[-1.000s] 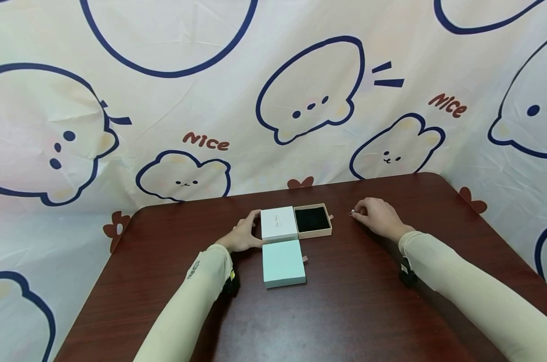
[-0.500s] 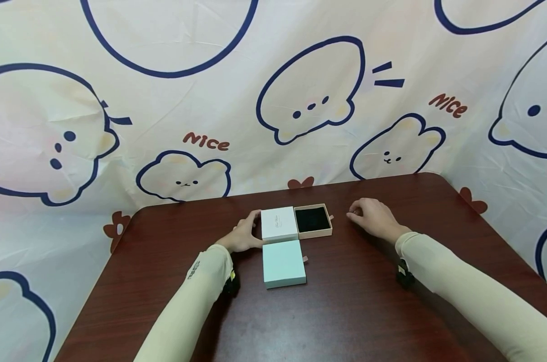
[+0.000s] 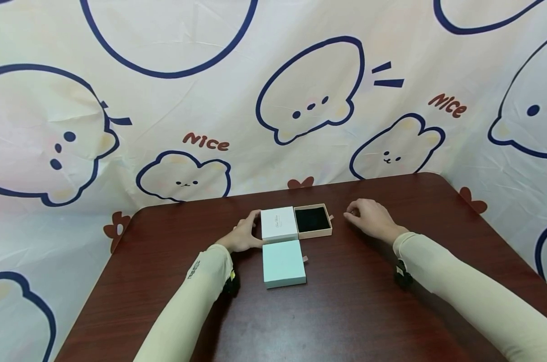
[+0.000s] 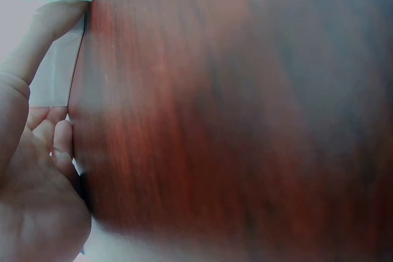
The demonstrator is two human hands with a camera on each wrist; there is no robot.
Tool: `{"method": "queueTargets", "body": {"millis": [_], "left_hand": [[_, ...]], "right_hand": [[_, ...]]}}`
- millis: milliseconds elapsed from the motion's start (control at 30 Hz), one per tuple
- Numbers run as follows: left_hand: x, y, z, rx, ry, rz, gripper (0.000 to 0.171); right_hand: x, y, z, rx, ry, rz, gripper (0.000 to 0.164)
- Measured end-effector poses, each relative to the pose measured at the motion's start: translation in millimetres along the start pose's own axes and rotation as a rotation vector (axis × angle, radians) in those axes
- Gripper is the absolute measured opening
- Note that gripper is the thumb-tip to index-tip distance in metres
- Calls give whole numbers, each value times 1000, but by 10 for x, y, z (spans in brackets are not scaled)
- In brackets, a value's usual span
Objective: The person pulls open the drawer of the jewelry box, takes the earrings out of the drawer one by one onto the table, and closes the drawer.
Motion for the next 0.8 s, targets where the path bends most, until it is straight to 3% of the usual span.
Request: {"method": "queueTargets", "body": {"millis": [800], "left_hand": [[-3,-6,4,0,2,-1,98]], "right_hand": [[112,28,-122,-5,38,-15,23]]}}
Point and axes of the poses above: each hand's wrist, its own y-axis towards the middle knuckle, its own x-axis out of the palm, z = x × y, the point moved 7 cm from there along y, towards the middle knuckle, and after that the axes turned 13 degrees about -z, right-handed, at the moved point
